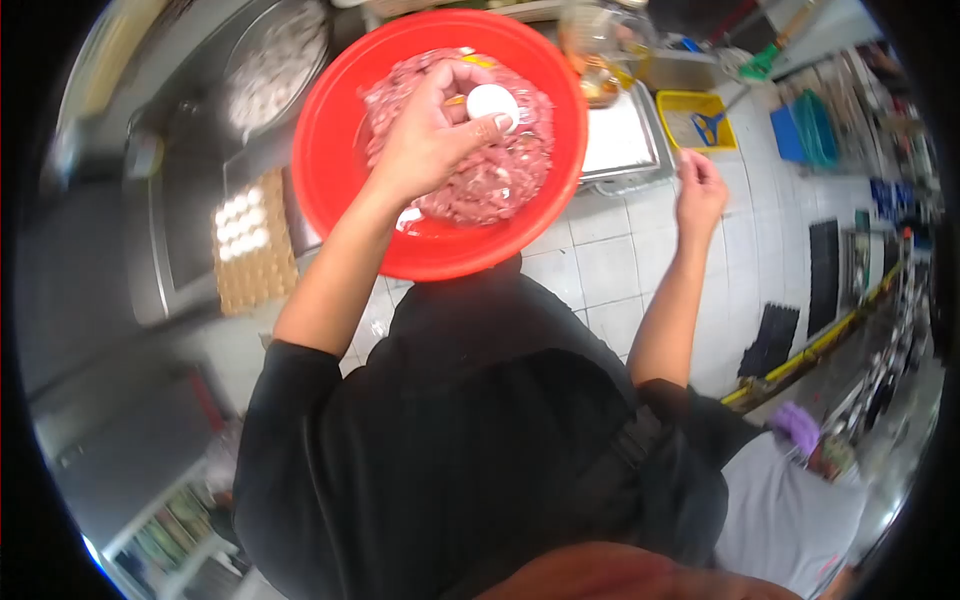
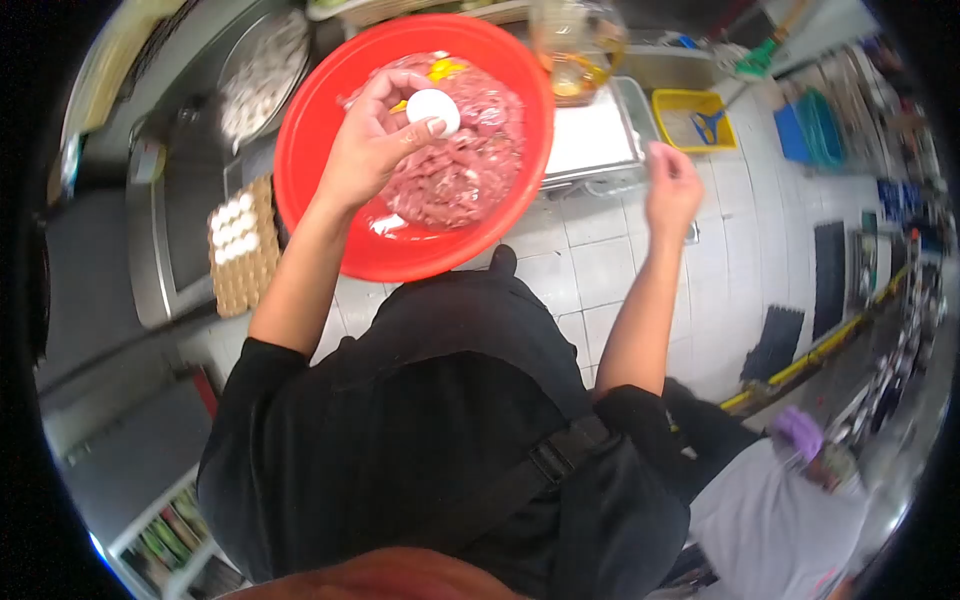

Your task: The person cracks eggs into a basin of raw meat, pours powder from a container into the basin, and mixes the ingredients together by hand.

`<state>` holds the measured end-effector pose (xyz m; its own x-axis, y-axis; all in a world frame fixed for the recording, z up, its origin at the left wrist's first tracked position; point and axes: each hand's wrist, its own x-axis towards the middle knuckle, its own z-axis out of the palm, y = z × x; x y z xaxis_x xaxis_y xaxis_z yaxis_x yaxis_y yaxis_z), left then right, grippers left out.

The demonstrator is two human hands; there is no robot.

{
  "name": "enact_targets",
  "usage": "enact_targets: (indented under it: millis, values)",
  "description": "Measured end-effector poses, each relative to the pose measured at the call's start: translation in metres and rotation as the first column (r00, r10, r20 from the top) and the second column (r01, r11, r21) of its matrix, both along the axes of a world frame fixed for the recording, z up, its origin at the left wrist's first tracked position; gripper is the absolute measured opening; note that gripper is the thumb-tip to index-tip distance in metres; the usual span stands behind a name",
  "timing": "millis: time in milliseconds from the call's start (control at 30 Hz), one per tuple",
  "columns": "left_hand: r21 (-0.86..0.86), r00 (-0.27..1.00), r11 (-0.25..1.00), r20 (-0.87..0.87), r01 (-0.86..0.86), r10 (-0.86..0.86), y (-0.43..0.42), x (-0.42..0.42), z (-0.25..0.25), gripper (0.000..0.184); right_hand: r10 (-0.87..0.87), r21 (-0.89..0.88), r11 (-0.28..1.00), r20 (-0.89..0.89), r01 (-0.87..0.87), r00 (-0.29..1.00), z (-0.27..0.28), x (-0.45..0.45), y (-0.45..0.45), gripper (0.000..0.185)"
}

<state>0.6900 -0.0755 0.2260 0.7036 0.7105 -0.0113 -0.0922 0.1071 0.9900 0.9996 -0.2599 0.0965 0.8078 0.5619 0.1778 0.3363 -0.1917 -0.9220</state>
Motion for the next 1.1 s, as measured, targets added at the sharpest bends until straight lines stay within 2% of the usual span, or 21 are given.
enact_targets:
  millis: [67, 100, 133, 200, 233, 267, 300, 367, 433, 467, 533, 567, 600, 633, 667, 733, 833, 900, 933, 1000, 1100]
  values:
    - [-0.003, 0.997, 0.998, -0.04, 0.063, -0.063, -0.001, 0.028, -0.008, 0.037, 0.192, -0.007, 0.981, 0.032, -0.192, 0.981, 0.031, -0.037, 0.001, 0.028]
    - [-0.011, 0.994, 0.997, -0.085, 0.073, -0.074, -0.004, 0.04, -0.018, 0.036, 0.318, 0.105, 0.946, -0.09, -0.308, 0.944, 0.043, -0.057, 0.003, 0.04]
    - [0.113, 0.992, 0.988, -0.072, 0.109, -0.102, -0.005, 0.053, -0.033, 0.036, 0.452, 0.164, 0.889, -0.167, -0.428, 0.876, 0.053, -0.073, 0.005, 0.056]
    - [0.074, 0.976, 0.976, -0.082, 0.206, -0.2, -0.018, 0.072, -0.043, 0.036, 0.533, 0.088, 0.845, -0.217, -0.528, 0.818, 0.08, -0.1, 0.013, 0.072]
    - [0.035, 0.967, 0.97, -0.096, 0.241, -0.237, -0.026, 0.079, -0.043, 0.036, 0.582, 0.22, 0.794, -0.003, -0.567, 0.813, 0.062, -0.107, 0.023, 0.069]
    - [0.078, 0.956, 0.963, -0.163, 0.258, -0.243, -0.032, 0.086, -0.042, 0.038, 0.528, 0.132, 0.833, 0.103, -0.537, 0.843, 0.055, -0.112, 0.026, 0.067]
    - [0.125, 0.942, 0.951, -0.222, 0.284, -0.252, -0.037, 0.092, -0.041, 0.04, 0.484, 0.194, 0.848, 0.096, -0.493, 0.87, 0.047, -0.118, 0.027, 0.065]
    - [0.17, 0.959, 0.954, -0.181, 0.248, -0.217, -0.041, 0.092, -0.048, 0.039, 0.298, 0.287, 0.887, 0.241, -0.361, 0.924, 0.031, -0.12, 0.03, 0.056]
    - [0.1, 0.952, 0.962, -0.198, 0.256, -0.233, -0.031, 0.082, -0.044, 0.038, 0.172, 0.315, 0.929, 0.098, -0.195, 0.98, 0.03, -0.118, 0.024, 0.052]
    - [0.108, 0.947, 0.954, -0.197, 0.28, -0.255, -0.021, 0.075, -0.041, 0.038, 0.146, 0.321, 0.931, 0.102, -0.172, 0.984, 0.028, -0.116, 0.018, 0.052]
    - [0.237, 0.947, 0.931, -0.23, 0.279, -0.225, 0.001, 0.051, -0.04, 0.037, -0.076, 0.099, 0.993, 0.059, 0.07, 0.995, 0.006, -0.107, 0.016, 0.052]
    - [0.246, 0.954, 0.938, -0.234, 0.243, -0.186, 0.009, 0.038, -0.039, 0.037, -0.123, 0.081, 0.99, 0.084, 0.116, 0.989, -0.021, -0.106, 0.02, 0.053]
    - [0.27, 0.965, 0.936, -0.194, 0.225, -0.176, 0.019, 0.027, -0.039, 0.037, -0.153, 0.029, 0.988, 0.02, 0.152, 0.988, -0.056, -0.108, 0.026, 0.053]
    - [0.298, 0.976, 0.934, -0.152, 0.198, -0.159, 0.029, 0.014, -0.034, 0.036, -0.162, -0.044, 0.984, 0.153, 0.171, 0.975, -0.075, -0.114, 0.026, 0.049]
    - [0.294, 0.984, 0.942, -0.125, 0.162, -0.13, 0.033, 0.0, -0.025, 0.034, -0.142, -0.1, 0.984, 0.079, 0.15, 0.987, -0.074, -0.128, 0.022, 0.045]
    - [0.299, 0.998, 0.952, -0.032, 0.067, -0.06, 0.045, -0.032, -0.017, 0.032, -0.071, -0.208, 0.973, 0.158, 0.104, 0.985, -0.1, -0.14, 0.025, 0.041]
    - [0.301, 0.994, 0.948, 0.0, -0.103, 0.108, 0.065, -0.092, -0.02, 0.03, -0.018, -0.222, 0.973, 0.201, 0.063, 0.98, -0.092, -0.152, 0.034, 0.038]
    - [0.306, 0.971, 0.925, -0.001, -0.226, 0.237, 0.078, -0.14, -0.023, 0.03, -0.085, -0.18, 0.973, 0.296, 0.143, 0.951, -0.071, -0.162, 0.039, 0.038]
    - [0.292, 0.952, 0.913, -0.025, -0.284, 0.304, 0.082, -0.162, -0.021, 0.031, -0.067, -0.182, 0.975, 0.302, 0.127, 0.951, -0.068, -0.165, 0.041, 0.038]
    - [0.304, 0.898, 0.861, -0.036, -0.408, 0.438, 0.093, -0.215, -0.031, 0.033, -0.016, -0.446, 0.892, 0.133, 0.074, 0.991, -0.064, -0.172, 0.046, 0.041]
    - [0.321, 0.762, 0.748, -0.109, -0.581, 0.638, 0.096, -0.279, -0.035, 0.034, -0.047, -0.377, 0.922, 0.121, 0.09, 0.991, -0.099, -0.162, 0.047, 0.043]
